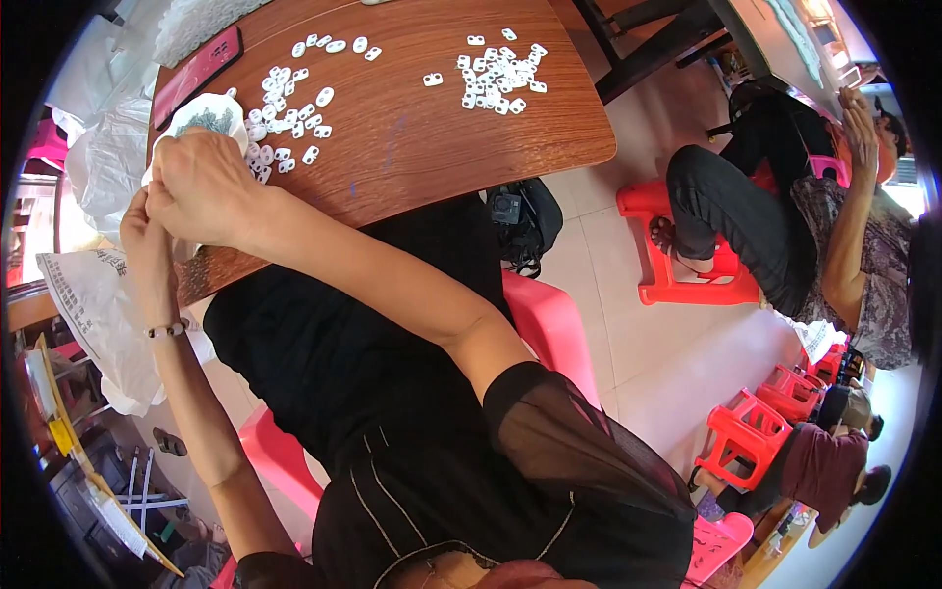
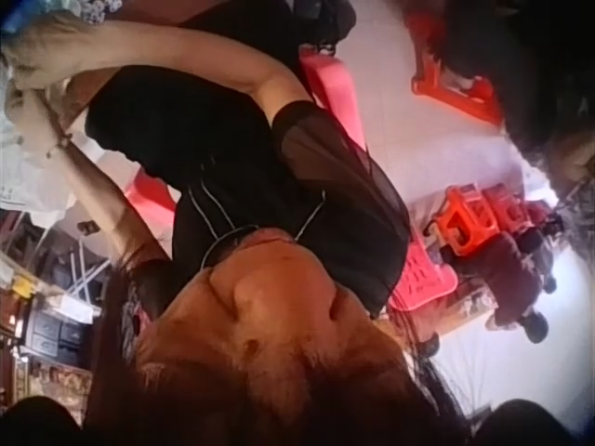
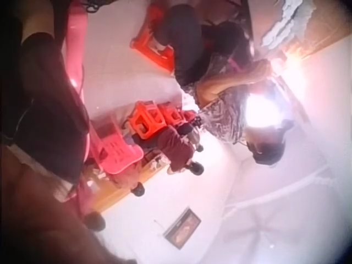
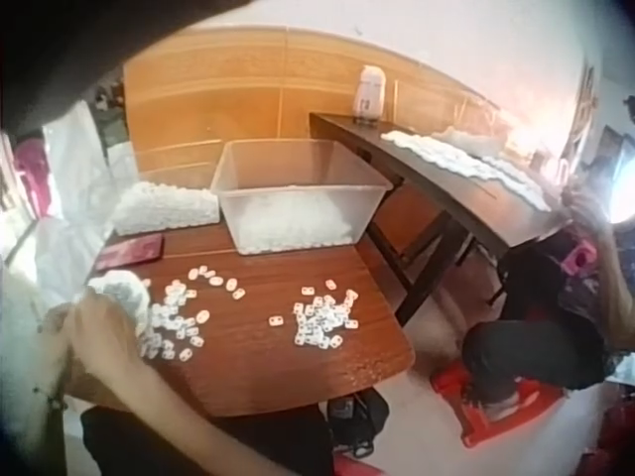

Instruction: Inserting small beads into plastic components manually.

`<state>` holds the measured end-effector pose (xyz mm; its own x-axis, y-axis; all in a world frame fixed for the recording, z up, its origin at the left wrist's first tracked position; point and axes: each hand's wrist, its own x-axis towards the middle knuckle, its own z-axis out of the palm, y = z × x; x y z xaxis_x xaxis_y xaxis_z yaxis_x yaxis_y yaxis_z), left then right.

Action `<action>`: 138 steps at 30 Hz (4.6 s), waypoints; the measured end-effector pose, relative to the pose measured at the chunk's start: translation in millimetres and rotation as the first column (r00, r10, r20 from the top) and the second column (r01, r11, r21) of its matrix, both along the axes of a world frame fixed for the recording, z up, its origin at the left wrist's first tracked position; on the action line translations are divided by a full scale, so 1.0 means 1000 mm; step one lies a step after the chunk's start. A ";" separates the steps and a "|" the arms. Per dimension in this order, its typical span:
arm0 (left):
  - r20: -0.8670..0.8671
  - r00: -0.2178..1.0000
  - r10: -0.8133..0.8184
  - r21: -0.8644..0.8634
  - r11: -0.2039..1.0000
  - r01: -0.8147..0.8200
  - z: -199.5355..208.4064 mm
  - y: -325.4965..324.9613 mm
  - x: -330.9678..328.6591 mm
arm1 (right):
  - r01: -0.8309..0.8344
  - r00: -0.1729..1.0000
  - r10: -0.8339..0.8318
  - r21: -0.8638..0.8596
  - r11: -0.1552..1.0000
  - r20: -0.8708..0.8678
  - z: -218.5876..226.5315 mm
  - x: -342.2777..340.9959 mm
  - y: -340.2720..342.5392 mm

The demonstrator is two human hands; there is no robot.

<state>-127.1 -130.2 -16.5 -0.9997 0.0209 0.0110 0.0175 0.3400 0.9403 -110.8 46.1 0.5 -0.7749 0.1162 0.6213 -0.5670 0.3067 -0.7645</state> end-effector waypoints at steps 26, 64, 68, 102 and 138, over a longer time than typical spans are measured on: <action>0.338 0.934 -0.119 0.712 0.681 -0.171 0.036 0.008 0.075 | -0.154 0.934 0.196 0.157 0.975 -0.300 0.010 0.030 0.025; -0.556 0.792 0.251 0.175 0.967 -0.184 0.024 0.078 0.106 | -0.340 0.802 0.511 -0.468 0.816 0.310 0.013 0.068 0.027; -0.449 0.843 0.298 0.262 0.945 -0.194 0.016 0.081 0.104 | -0.253 0.958 0.267 -0.126 0.959 0.107 0.004 0.064 0.023; -0.235 0.951 0.200 0.411 0.907 -0.089 0.027 0.076 0.111 | -0.413 0.794 0.499 -0.294 0.862 0.349 0.019 0.065 0.035; 0.081 0.996 0.039 0.591 0.803 -0.080 0.013 0.079 0.125 | -0.252 0.734 0.469 -0.445 0.860 0.491 0.007 0.095 0.049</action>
<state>-2.3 -50.7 -3.2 -0.9978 -0.0291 -0.0595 -0.0488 -0.2853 0.9572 -16.1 94.8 7.3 -0.9899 -0.1374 0.0338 -0.0119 -0.1575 -0.9874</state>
